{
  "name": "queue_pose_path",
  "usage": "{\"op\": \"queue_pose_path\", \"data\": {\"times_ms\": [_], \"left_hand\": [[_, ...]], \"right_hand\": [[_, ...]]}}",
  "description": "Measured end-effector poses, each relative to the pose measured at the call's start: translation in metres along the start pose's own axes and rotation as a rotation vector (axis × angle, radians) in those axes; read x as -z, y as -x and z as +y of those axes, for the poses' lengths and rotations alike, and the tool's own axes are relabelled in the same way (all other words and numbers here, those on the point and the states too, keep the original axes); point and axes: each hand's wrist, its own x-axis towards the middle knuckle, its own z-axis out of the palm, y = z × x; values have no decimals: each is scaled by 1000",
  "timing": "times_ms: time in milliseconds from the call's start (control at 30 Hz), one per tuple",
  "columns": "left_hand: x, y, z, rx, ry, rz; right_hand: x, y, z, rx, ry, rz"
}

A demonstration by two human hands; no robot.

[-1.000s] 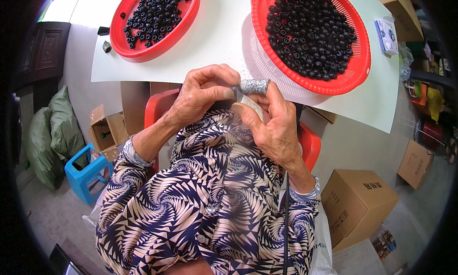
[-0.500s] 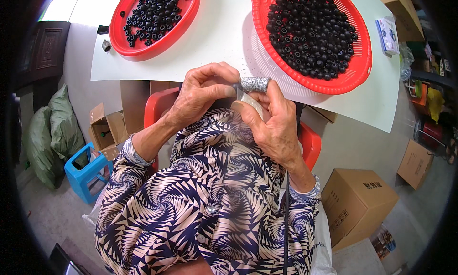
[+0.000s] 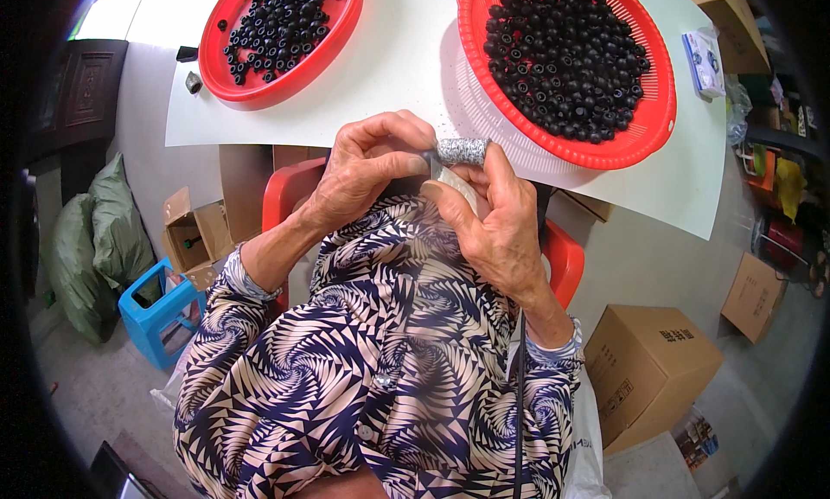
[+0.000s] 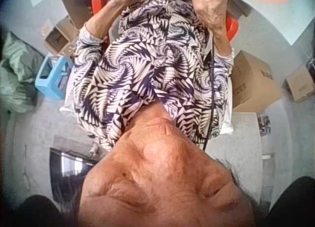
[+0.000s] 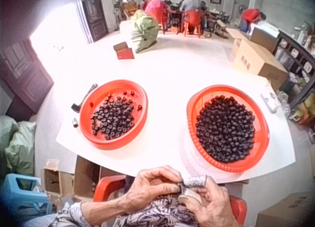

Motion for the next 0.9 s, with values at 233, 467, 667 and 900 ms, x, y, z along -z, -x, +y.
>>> {"op": "queue_pose_path", "data": {"times_ms": [233,467,667,900], "left_hand": [[-2,-1,3,-16,-56,13],[-1,-1,3,-57,-134,3],[0,-2,2,-63,-133,-3],[0,-1,3,-54,-113,-23]], "right_hand": [[-1,0,-1,-9,-2,9],[-1,0,3,8,-24,7],[-1,0,2,20,-8,11],[0,0,-1,5,-17,9]]}}
